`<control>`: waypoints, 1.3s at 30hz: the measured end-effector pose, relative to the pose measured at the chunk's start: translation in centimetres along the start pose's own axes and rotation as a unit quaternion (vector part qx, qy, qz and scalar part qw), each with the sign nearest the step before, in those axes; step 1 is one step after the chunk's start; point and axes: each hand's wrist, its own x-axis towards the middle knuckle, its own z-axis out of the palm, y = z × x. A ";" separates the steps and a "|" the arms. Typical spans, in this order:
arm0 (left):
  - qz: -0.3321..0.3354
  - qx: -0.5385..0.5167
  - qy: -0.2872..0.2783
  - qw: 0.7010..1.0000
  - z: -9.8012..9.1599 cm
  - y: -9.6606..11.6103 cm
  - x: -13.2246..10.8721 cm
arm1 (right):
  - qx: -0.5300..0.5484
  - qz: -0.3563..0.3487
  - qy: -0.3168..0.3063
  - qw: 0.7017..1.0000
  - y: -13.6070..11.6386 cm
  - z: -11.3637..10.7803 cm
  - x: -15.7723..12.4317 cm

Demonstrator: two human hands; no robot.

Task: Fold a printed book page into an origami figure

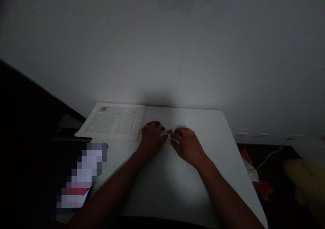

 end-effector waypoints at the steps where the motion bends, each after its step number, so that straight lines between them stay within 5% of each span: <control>1: 0.004 -0.002 0.001 1.000 0.0 0.0 0.0 | 0.002 -0.002 0.000 1.000 0.0 0.0 0.0; 9: 0.026 -0.045 -0.030 0.998 0.0 0.1 0.1 | 0.005 -0.005 -0.004 1.000 0.0 -0.2 -0.1; 18: -0.008 -0.134 0.002 0.991 0.3 -0.2 0.3 | 0.011 -0.006 0.000 1.000 0.0 -0.2 -0.3; 39: 0.037 -0.089 -0.015 0.995 0.3 -0.3 0.4 | -0.027 0.015 -0.040 0.999 -1.0 -0.5 -0.2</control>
